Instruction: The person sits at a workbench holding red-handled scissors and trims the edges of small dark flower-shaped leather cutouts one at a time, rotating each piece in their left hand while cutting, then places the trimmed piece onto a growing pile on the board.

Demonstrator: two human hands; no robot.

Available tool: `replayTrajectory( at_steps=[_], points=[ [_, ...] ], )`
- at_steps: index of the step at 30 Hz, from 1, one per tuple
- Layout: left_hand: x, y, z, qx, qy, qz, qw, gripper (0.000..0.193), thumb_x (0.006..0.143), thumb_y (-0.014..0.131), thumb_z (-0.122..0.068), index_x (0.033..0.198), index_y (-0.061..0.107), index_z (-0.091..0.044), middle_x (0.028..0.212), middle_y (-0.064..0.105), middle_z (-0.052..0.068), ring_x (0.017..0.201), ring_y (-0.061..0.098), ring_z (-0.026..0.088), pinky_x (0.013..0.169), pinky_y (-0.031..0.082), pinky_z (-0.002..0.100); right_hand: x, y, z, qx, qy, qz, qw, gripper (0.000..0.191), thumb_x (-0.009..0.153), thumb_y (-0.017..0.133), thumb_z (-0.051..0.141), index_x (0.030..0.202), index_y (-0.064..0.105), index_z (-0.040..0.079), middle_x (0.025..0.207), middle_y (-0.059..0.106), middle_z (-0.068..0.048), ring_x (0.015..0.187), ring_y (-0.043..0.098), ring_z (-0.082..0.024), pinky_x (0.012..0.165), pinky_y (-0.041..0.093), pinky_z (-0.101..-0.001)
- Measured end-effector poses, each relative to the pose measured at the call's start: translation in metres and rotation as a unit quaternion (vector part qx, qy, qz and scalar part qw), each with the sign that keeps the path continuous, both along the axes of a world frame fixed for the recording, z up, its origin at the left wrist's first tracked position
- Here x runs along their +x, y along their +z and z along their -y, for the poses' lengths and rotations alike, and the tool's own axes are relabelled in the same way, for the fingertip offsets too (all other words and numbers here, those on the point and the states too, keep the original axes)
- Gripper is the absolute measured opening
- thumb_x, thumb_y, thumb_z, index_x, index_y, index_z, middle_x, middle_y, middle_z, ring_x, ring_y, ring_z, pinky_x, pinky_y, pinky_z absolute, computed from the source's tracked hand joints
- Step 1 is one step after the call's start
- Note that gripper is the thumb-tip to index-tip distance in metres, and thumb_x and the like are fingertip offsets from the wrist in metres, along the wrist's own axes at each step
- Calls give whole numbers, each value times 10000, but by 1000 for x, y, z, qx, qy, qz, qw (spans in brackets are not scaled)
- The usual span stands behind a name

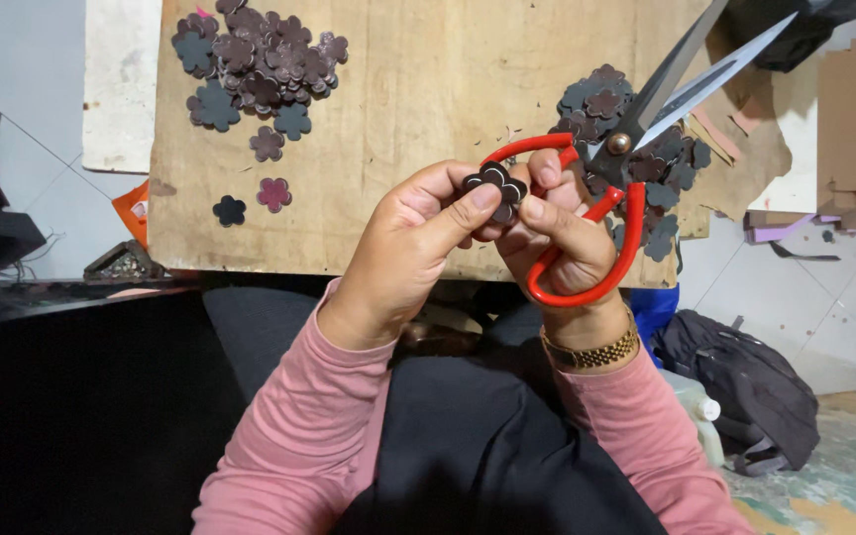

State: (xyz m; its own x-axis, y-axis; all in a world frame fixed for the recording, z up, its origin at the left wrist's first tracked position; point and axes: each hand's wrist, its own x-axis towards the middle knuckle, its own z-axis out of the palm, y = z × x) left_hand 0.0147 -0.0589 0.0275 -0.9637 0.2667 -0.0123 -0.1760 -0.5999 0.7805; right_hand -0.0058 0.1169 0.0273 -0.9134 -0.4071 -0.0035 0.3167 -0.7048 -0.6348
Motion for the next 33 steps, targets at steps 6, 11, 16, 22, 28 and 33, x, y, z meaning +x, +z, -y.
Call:
replayTrajectory(
  at_steps=[6, 11, 16, 22, 28, 33],
  points=[
    [-2, 0, -11, 16, -9, 0, 1000, 168, 1081, 628, -192, 1135, 687, -44, 950, 679, -13, 868, 575, 57, 797, 452, 223, 1, -1, -10, -12, -11, -10, 1000, 231, 978, 698, 19, 1086, 509, 95, 957, 599, -76, 938, 627, -208, 875, 507, -362],
    [-7, 3, -8, 54, -10, 36, 998, 176, 1088, 614, -190, 1166, 655, -38, 998, 718, 27, 889, 635, 89, 777, 477, 220, 0, -6, -16, -64, -24, 39, 997, 258, 913, 709, 41, 1073, 518, 110, 980, 589, -51, 978, 620, -189, 986, 512, -378],
    [-8, 10, -4, 42, 26, 77, 996, 173, 1014, 626, -130, 1160, 634, -38, 1013, 720, 25, 913, 699, 106, 761, 573, 256, -3, -16, -19, 45, -66, -3, 997, 176, 1001, 669, 48, 1095, 522, 76, 963, 582, -68, 932, 599, -203, 889, 494, -373],
    [-7, 6, 5, -16, 75, -13, 997, 189, 1019, 696, -53, 1189, 620, -19, 1051, 708, 46, 910, 656, 97, 757, 499, 218, 2, -23, -25, 284, -112, -161, 939, 188, 1007, 670, 38, 1089, 502, 61, 1018, 605, -81, 874, 554, -145, 830, 474, -309],
    [-6, 3, 7, -48, 86, -39, 994, 166, 1048, 666, -59, 1203, 647, -4, 1056, 697, 42, 909, 629, 65, 808, 543, 223, 30, -22, -28, 358, 12, -187, 915, 516, 1009, 702, 221, 1404, 463, -9, 1227, 558, -73, 1171, 572, -168, 1041, 481, -324],
    [0, 13, 11, -31, 68, -26, 997, 245, 1019, 650, -10, 1259, 609, 14, 1048, 714, 65, 886, 664, 85, 740, 534, 212, 34, -15, -25, 413, 85, -205, 883, 725, 983, 699, 393, 1522, 418, -4, 1286, 564, -70, 1169, 550, -168, 1026, 487, -338]
  ],
)
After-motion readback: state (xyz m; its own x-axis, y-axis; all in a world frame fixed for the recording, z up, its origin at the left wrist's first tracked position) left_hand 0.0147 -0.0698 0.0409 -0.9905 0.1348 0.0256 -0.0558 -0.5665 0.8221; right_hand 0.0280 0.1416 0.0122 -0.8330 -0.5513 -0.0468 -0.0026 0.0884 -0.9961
